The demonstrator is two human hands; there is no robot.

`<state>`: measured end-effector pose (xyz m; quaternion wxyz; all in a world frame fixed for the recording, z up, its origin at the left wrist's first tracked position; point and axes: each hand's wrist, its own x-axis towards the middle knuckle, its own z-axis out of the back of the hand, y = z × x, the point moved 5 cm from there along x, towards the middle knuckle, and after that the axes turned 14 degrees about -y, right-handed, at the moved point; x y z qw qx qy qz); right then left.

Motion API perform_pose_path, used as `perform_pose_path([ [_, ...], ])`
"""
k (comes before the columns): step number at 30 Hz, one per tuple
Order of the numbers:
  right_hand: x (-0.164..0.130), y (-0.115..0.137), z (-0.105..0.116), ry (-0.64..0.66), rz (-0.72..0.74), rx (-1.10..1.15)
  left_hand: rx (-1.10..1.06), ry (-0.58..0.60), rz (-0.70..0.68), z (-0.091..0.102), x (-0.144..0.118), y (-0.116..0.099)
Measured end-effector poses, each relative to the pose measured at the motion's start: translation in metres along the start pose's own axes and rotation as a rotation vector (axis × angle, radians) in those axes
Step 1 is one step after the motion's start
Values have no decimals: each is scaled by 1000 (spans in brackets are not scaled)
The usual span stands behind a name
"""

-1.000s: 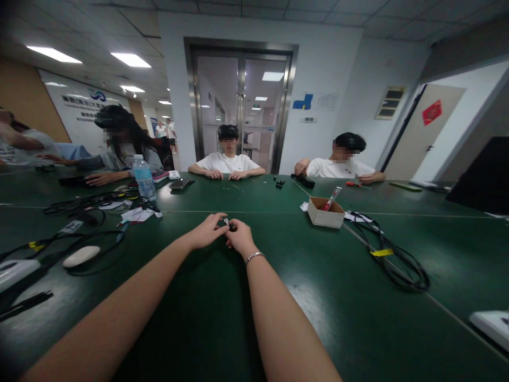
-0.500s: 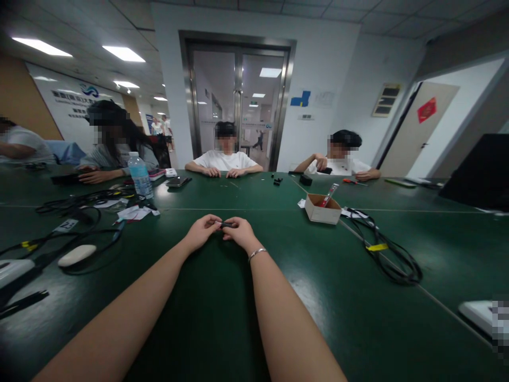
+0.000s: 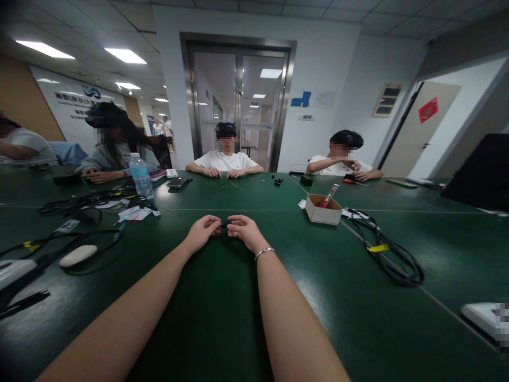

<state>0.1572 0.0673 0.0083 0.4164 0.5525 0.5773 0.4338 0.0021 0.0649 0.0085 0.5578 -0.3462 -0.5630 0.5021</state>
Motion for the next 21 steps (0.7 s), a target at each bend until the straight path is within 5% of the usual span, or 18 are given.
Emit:
perform_pose_path([
  [21, -2, 1, 1, 17, -26, 16, 3, -52, 43, 2, -1, 1],
])
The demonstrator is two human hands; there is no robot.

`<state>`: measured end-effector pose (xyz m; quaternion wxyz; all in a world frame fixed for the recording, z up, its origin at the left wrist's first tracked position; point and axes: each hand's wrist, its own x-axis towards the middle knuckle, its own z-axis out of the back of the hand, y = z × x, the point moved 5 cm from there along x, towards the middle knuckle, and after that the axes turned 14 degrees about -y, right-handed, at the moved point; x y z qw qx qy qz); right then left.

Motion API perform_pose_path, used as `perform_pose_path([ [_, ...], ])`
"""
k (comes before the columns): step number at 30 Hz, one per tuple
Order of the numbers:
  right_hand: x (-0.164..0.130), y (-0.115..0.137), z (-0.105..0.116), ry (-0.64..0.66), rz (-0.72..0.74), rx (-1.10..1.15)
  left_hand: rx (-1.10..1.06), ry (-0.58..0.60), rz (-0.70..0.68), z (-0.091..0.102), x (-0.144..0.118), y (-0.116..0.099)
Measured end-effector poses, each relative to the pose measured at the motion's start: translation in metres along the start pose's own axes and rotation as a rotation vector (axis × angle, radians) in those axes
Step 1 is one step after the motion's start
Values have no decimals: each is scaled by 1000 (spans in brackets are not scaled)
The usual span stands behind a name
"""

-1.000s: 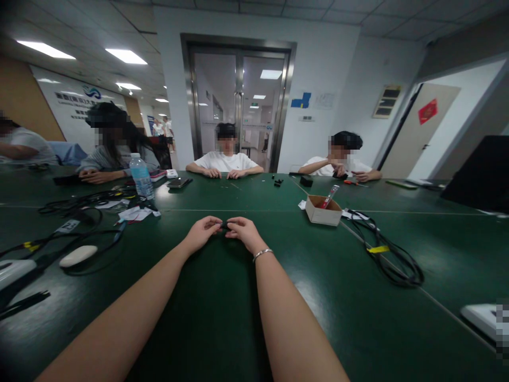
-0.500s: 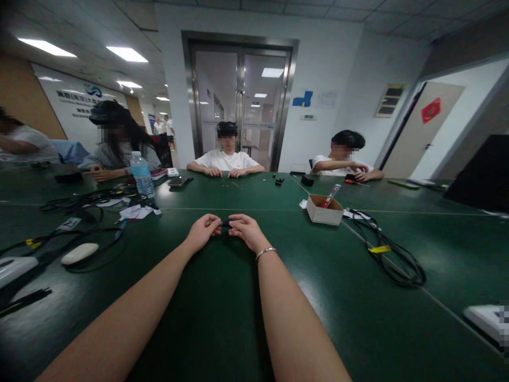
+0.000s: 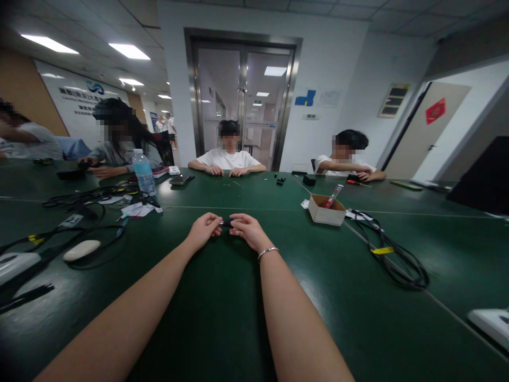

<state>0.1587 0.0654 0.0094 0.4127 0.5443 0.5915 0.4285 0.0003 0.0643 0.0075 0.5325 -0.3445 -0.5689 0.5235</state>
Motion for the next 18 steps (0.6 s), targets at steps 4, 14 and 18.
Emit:
perform_pose_path([
  [4, -1, 1, -1, 8, -4, 11, -17, 5, 1, 0, 0, -1],
  [14, 1, -1, 0, 15, -1, 16, 15, 28, 17, -1, 1, 2],
  [18, 3, -3, 1, 36, -3, 34, 7, 18, 14, -1, 2, 4],
])
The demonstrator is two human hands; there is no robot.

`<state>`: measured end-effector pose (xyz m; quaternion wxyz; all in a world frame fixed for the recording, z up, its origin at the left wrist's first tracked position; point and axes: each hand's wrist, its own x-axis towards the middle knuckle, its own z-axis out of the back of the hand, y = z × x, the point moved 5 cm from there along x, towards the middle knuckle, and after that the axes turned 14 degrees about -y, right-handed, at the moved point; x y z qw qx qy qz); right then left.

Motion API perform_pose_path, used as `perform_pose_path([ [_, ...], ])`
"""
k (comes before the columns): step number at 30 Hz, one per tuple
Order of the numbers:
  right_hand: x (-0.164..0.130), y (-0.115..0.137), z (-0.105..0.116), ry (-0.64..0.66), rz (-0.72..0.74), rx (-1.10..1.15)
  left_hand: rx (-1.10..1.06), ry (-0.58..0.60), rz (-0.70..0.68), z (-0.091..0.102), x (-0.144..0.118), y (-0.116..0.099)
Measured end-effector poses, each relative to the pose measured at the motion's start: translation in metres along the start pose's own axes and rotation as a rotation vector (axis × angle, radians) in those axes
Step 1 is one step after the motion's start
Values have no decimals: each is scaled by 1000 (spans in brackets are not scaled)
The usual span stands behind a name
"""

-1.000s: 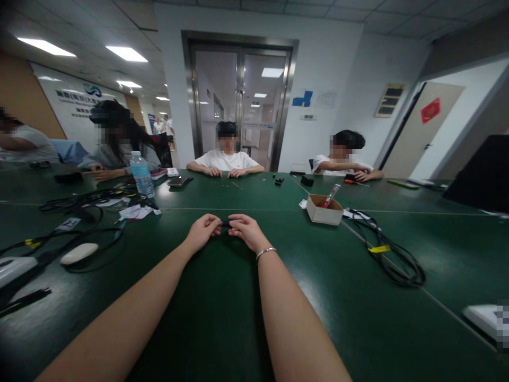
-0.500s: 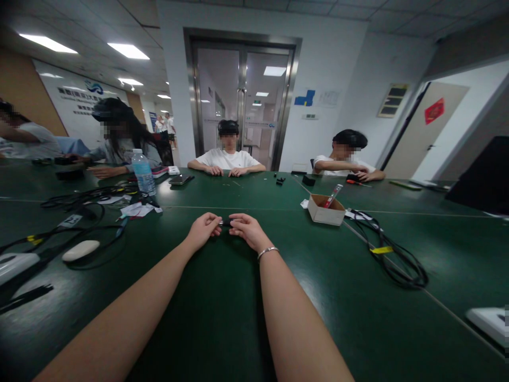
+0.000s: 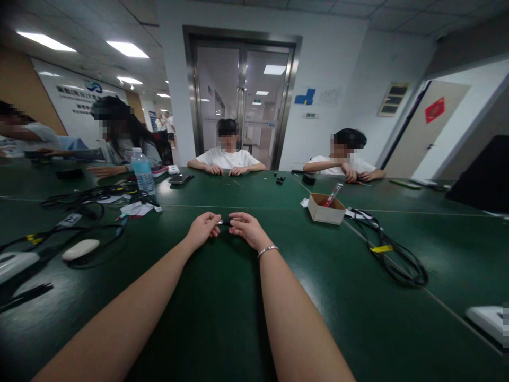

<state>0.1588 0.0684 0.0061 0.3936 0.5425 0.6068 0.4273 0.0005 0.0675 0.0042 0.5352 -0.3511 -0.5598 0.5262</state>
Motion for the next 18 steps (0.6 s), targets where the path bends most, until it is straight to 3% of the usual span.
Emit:
perform_pose_path([
  [18, -2, 1, -1, 11, -1, -10, 57, 20, 0, 1, -3, -4],
])
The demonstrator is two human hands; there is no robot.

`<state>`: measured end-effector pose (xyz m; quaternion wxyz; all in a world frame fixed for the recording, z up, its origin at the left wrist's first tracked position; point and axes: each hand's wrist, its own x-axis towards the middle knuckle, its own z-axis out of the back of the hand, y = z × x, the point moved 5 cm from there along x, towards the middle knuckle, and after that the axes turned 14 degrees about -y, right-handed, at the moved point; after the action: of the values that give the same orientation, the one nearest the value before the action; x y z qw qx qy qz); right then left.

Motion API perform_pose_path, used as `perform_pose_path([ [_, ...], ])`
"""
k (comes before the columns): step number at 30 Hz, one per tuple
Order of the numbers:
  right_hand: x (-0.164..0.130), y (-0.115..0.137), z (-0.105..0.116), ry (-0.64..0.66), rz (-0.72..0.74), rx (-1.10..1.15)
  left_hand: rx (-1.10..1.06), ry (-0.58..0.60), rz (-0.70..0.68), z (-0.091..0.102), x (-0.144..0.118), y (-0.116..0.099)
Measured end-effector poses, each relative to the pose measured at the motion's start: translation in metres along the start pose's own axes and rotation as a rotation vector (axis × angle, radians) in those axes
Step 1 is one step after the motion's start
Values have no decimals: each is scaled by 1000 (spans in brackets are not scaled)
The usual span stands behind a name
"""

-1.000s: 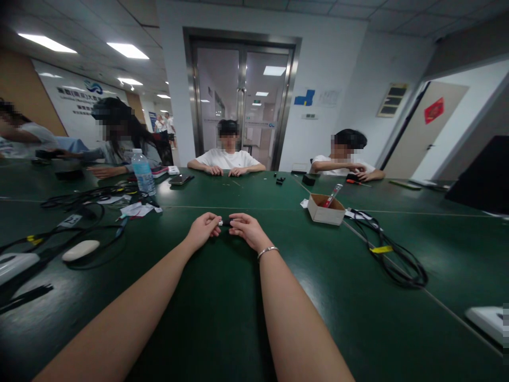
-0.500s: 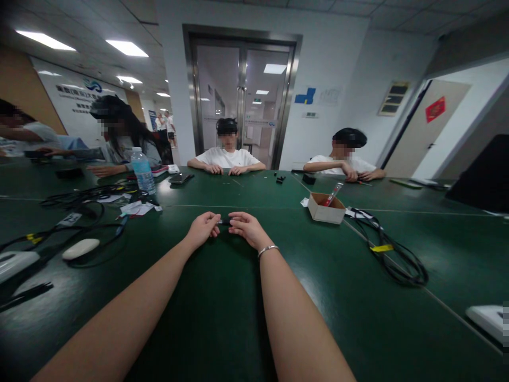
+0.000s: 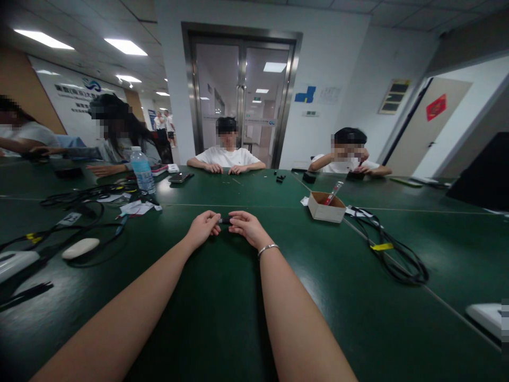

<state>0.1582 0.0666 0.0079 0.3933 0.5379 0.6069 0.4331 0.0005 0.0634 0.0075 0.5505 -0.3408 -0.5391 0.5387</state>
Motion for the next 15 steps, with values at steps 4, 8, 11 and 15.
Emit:
perform_pose_path([
  [4, 0, 0, 0, 0, 2, -4, -10, 3, -4, 0, 0, -1],
  [8, 0, 0, 0, -4, 3, 1, -32, -12, 9, -1, -1, -2],
  [11, 1, -1, 0, -8, 3, 6, -53, -24, 15, -2, -1, -3],
  [15, 0, 0, 0, -15, -2, 4, -56, -19, 12, -2, -1, -2],
])
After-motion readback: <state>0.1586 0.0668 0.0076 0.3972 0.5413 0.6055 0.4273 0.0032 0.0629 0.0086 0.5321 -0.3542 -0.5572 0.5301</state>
